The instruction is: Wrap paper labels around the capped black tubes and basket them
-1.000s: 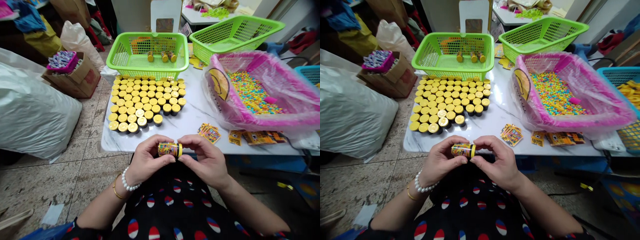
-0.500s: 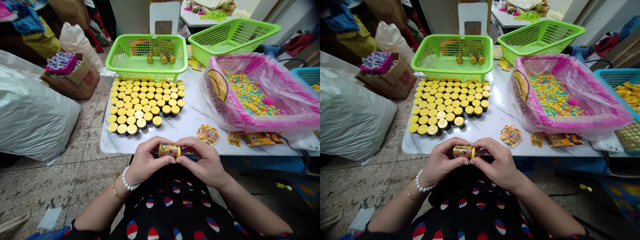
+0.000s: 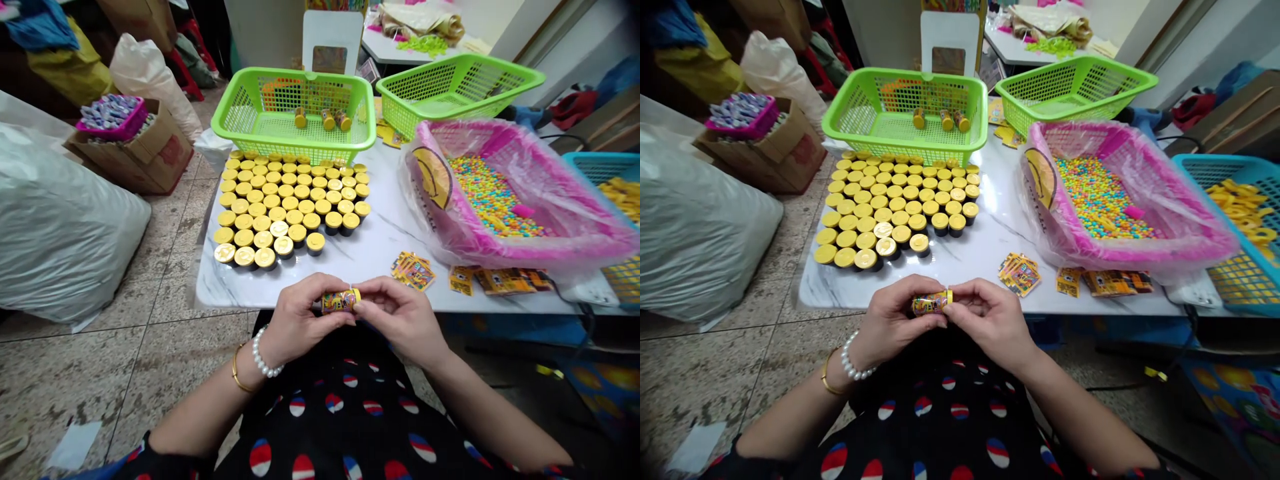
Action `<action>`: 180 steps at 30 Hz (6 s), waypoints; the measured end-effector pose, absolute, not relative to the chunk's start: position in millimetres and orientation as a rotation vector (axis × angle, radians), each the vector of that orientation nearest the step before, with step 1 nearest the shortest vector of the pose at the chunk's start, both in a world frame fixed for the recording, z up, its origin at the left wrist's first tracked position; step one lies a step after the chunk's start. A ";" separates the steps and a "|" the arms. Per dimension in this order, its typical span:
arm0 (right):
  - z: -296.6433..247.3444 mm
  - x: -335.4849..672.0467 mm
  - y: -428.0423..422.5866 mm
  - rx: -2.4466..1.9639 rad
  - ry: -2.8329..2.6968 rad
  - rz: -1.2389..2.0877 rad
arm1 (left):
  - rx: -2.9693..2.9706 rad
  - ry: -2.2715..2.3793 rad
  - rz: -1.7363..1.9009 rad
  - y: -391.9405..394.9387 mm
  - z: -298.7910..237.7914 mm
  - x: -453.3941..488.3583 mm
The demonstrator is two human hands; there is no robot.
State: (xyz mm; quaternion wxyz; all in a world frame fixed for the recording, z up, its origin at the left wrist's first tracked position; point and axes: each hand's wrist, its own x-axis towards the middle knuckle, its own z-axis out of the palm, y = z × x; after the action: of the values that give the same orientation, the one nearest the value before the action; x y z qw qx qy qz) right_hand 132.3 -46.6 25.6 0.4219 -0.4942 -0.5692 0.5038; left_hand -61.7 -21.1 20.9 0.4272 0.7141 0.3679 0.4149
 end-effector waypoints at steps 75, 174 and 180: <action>35.1 120.3 -25.3 -1.038 -1.344 1.523 | 0.819 0.722 0.766 -19.7 26.4 -69.4; 13.4 91.4 -38.4 -1.279 -1.281 1.080 | 0.633 1.137 1.193 -65.0 16.4 -53.2; 15.9 83.2 -39.6 -1.154 -1.624 0.819 | 0.548 1.131 1.241 -62.4 16.8 -58.5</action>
State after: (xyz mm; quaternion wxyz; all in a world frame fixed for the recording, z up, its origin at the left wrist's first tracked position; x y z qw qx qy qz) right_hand 83.2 -39.6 15.9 0.4739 -0.4719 -0.6638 0.3349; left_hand -58.5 -62.4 16.8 0.6347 0.2399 0.4946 0.5431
